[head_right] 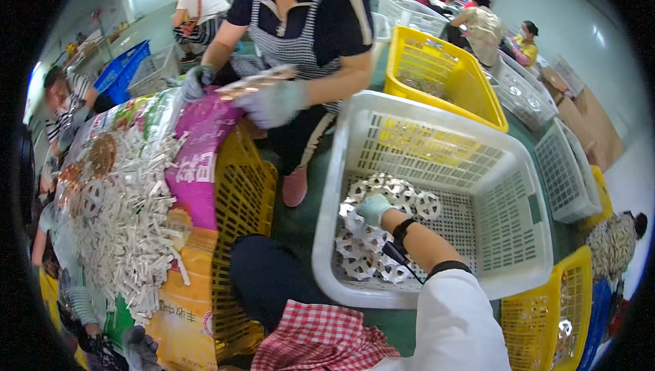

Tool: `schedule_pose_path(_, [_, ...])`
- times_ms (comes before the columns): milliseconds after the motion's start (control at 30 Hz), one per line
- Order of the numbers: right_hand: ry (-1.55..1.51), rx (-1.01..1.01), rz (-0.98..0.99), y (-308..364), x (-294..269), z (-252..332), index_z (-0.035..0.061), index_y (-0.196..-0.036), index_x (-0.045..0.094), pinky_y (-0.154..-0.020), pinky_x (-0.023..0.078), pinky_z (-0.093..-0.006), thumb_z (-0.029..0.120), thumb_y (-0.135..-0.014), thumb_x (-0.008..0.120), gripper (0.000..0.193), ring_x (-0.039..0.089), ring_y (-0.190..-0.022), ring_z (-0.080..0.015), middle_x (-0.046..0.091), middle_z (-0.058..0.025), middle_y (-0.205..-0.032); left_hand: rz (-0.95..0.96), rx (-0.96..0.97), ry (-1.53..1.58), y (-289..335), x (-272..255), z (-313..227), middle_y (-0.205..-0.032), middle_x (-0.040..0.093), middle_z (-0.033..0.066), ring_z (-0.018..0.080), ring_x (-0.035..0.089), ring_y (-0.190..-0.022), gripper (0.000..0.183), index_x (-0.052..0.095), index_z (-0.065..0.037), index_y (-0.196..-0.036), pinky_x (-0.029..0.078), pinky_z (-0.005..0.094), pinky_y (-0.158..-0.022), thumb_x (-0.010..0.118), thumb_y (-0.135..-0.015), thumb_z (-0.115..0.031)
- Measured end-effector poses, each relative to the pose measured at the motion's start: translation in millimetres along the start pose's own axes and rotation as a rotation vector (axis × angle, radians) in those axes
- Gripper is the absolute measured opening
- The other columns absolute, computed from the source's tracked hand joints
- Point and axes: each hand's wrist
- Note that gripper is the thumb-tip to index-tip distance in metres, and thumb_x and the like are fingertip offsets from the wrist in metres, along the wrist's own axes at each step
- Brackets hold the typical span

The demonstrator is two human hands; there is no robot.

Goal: The person sits at a table in a factory setting, wearing gloves and a face mask. They repeatedly pick up small white plastic rods and insert them into holes on a circular plastic base. The person works alongside several other women performing the same assembly task. Finished units are placed into a white basket.

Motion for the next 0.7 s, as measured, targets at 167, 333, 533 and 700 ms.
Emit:
schedule_pose_path(167, [-0.129,-0.006,-0.218,10.6,-9.4,9.2,0.0109,-0.081,0.073,-0.069,0.055,-0.0465,0.021,-0.083,0.061,0.016,0.067,-0.075,-0.0368,0.071,-0.0171,-0.081,-0.148,0.263,-0.273,12.7,1.6,7.6,-0.104,0.066,0.0133,0.0218,0.066,-0.076,0.033,0.061,-0.001,-0.112,0.056,0.0343,-0.069,0.066,-0.091,-0.024])
schedule_pose_path(333, [-0.188,-0.033,0.022,17.0,-17.2,-20.8,0.0113,-0.108,0.075,-0.089,0.053,-0.0419,0.038,-0.090,0.060,0.035,0.070,-0.098,-0.0303,0.073,-0.0171,-0.107,-0.004,0.088,-0.277,21.5,6.5,-30.3,-0.113,0.067,0.0159,0.0245,0.068,-0.098,0.046,0.059,0.006,-0.123,0.055,0.0378,-0.091,0.069,-0.091,-0.025])
schedule_pose_path(533, [-0.840,-0.138,0.155,148.3,-324.6,121.2,-0.0040,-0.102,0.074,-0.075,0.057,-0.0301,0.019,-0.093,0.067,0.026,0.072,-0.080,-0.0159,0.076,-0.0086,-0.088,0.085,-0.003,-0.227,36.1,22.5,-48.3,-0.120,0.066,0.0086,0.0181,0.064,-0.109,0.037,0.059,0.001,-0.129,0.051,0.0345,-0.098,0.065,-0.096,-0.015])
schedule_pose_path(700, [-0.518,-0.933,0.066,136.8,-439.2,230.1,0.0039,-0.112,0.072,-0.080,0.055,-0.0326,0.022,-0.095,0.065,0.025,0.072,-0.091,-0.0210,0.074,-0.0117,-0.100,0.171,-0.190,-0.276,31.2,43.7,-51.8,-0.128,0.063,0.0068,0.0158,0.058,-0.120,0.041,0.058,-0.001,-0.133,0.045,0.0298,-0.104,0.066,-0.097,-0.019])
Point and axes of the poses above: each hand's wrist, its own y-axis away from the middle knuckle, its own x-axis out of the palm, z = x × y
